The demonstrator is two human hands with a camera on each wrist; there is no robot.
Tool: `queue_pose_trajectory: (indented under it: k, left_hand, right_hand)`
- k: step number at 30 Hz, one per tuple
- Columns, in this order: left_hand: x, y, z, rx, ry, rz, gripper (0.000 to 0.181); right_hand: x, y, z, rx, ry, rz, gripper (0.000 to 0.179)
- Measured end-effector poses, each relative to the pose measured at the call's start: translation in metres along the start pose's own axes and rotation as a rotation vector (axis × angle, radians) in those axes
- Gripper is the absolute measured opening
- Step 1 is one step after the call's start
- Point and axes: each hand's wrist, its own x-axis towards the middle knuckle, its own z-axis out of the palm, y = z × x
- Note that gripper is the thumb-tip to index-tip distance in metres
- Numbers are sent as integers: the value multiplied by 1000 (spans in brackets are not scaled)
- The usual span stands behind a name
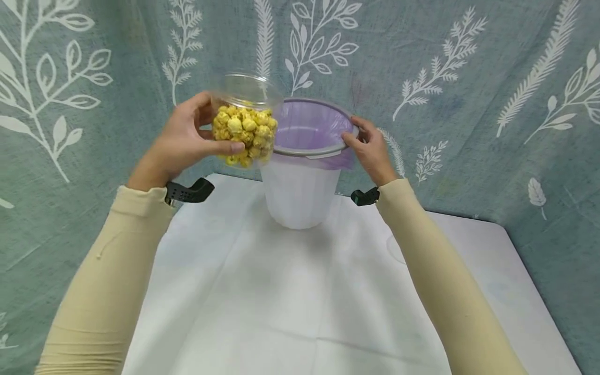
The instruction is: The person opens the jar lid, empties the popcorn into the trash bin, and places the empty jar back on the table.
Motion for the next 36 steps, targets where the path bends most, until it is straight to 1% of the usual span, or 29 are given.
queue_pose_trajectory:
  k: [2, 4, 6, 8, 12, 16, 20, 23, 27, 31, 36]
  left_hand:
    - [14, 6, -7, 88, -15, -16, 58]
    - [29, 11, -11, 172, -28, -39, 70]
    - [44, 15, -13, 255, -44, -64, 83]
    - [59, 18, -14, 332, -57, -84, 90]
    - [85, 23, -14, 452, -83, -111, 98]
    - [107, 27, -10, 538, -115, -126, 103]
    - [122, 31, -4, 629, -160, -114, 109]
    - [130, 34, 1, 680, -190, -99, 112]
    - [140, 34, 8, 739, -223, -103, 114]
    - [150, 34, 10, 795, -264, -107, 112]
    - [159, 38, 12, 876, -308, -108, 114]
  right_hand:
    - [-1, 0, -2, 0, 2, 0, 61]
    - [-1, 1, -3, 4, 4, 0, 60]
    - [-2, 1, -4, 14, 6, 1, 60]
    - [-2, 1, -5, 20, 9, 1, 60]
    - [-3, 1, -5, 29, 10, -7, 61]
    - [-3, 1, -4, 23, 17, -18, 61]
    - [-2, 3, -2, 32, 27, -33, 59]
    - [-1, 1, 0, 38, 37, -46, 59]
    - [-1, 0, 1, 40, 50, -49, 58]
    - [0, 1, 1, 35, 51, -40, 58]
    - [0, 4, -1, 36, 23, -24, 60]
